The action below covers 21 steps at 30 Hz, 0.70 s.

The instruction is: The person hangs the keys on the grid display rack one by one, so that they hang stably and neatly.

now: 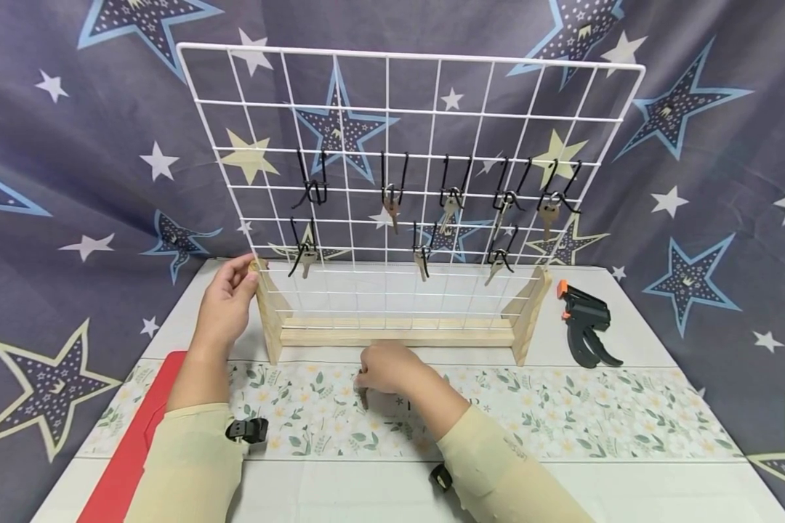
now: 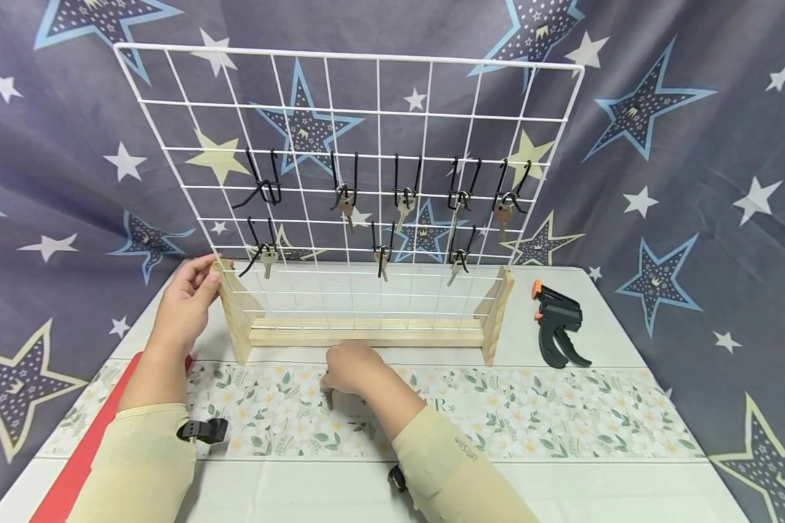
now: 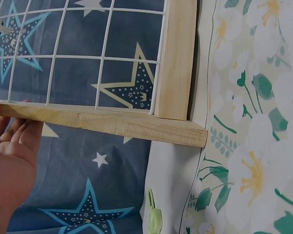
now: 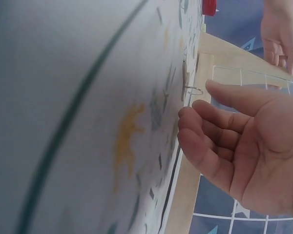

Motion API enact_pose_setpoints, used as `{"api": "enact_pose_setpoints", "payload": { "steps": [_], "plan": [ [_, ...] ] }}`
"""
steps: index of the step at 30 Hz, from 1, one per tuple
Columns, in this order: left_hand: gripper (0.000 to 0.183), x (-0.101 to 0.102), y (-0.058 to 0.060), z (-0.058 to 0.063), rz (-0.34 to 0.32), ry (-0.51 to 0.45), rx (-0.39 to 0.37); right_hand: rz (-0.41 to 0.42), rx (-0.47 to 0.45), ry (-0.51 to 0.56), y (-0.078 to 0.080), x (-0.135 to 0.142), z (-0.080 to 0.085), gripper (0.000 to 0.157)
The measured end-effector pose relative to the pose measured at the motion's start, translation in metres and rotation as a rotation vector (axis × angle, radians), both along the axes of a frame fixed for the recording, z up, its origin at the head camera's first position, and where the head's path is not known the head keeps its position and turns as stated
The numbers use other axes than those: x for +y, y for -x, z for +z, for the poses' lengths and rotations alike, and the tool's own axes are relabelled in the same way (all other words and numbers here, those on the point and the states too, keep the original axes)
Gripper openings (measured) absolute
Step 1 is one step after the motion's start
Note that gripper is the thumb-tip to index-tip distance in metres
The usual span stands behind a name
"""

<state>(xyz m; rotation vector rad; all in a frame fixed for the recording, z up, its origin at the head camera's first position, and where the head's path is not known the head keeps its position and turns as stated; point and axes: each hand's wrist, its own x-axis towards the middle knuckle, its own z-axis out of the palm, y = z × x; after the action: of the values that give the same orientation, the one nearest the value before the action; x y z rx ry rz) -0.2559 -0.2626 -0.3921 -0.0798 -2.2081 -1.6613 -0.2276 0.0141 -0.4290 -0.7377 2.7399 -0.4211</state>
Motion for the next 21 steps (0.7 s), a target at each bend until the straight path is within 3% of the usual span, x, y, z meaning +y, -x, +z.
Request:
{"api": "enact_pose_setpoints", "payload": {
  "steps": [14,21],
  "plan": [
    [0.044,-0.0005,-0.0001,0.0005,-0.001,0.000,-0.009,-0.001,-0.038,0.011,0.0022,-0.0001,-0.0045,0.028],
    [0.043,0.0005,0.0009,-0.0009,0.004,-0.002,0.001,0.005,-0.032,0.031,0.0026,0.0002,-0.0063,0.019]
  ]
}}
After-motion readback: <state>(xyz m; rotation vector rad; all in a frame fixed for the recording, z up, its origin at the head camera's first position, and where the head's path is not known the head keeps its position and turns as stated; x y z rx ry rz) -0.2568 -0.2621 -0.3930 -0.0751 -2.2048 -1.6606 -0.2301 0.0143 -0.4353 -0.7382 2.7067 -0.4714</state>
